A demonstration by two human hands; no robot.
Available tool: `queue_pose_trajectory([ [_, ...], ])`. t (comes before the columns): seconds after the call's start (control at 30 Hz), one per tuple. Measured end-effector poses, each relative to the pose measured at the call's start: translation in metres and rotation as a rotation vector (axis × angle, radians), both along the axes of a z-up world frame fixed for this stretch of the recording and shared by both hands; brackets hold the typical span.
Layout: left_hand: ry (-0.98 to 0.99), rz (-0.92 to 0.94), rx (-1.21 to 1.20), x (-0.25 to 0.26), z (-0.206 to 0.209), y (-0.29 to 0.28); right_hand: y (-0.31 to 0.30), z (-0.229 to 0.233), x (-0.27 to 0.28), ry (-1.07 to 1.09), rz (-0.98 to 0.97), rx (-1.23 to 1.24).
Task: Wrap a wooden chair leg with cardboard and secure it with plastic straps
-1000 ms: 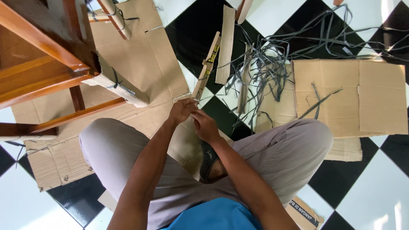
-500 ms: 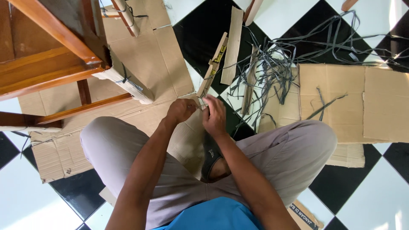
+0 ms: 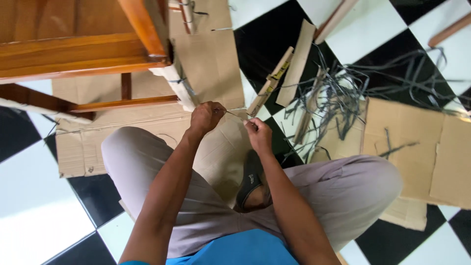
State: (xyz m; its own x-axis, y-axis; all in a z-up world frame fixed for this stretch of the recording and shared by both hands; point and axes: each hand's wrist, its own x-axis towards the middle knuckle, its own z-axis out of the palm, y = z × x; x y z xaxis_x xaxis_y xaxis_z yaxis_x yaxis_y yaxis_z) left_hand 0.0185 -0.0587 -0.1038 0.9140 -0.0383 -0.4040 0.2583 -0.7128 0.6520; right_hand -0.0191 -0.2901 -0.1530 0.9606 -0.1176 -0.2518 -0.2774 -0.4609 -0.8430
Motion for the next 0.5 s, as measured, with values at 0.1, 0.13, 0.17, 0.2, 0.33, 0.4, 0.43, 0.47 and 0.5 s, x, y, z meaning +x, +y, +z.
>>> queue_pose_trajectory([
  [0.1, 0.008, 0.068, 0.028, -0.003, -0.010, 0.024, 0.000, -0.024, 0.017, -0.025, 0.006, -0.009],
  [0.13, 0.016, 0.018, 0.160, -0.004, -0.014, 0.035, 0.001, -0.040, 0.025, -0.020, -0.088, -0.002],
  [0.17, 0.026, -0.032, 0.292, -0.004, -0.018, 0.046, 0.002, -0.057, 0.033, -0.015, -0.182, 0.005],
  [0.2, 0.028, -0.022, 0.294, -0.005, -0.019, 0.060, 0.010, -0.047, 0.041, -0.015, -0.172, 0.007],
  [0.33, 0.146, 0.022, 0.556, -0.005, 0.015, 0.100, 0.045, -0.018, 0.072, -0.061, -0.253, 0.168],
  [0.4, 0.197, 0.083, 0.603, 0.000, 0.035, 0.119, 0.067, -0.010, 0.085, -0.099, -0.231, 0.209],
  [0.43, 0.105, 0.158, 0.522, 0.004, 0.036, 0.132, 0.078, -0.007, 0.089, -0.096, -0.197, 0.235],
  [0.47, 0.006, 0.230, 0.440, 0.010, 0.038, 0.145, 0.090, -0.004, 0.096, -0.097, -0.166, 0.261],
  [0.5, 0.007, 0.239, 0.441, 0.010, 0.037, 0.144, 0.104, 0.011, 0.102, -0.098, -0.156, 0.264],
])
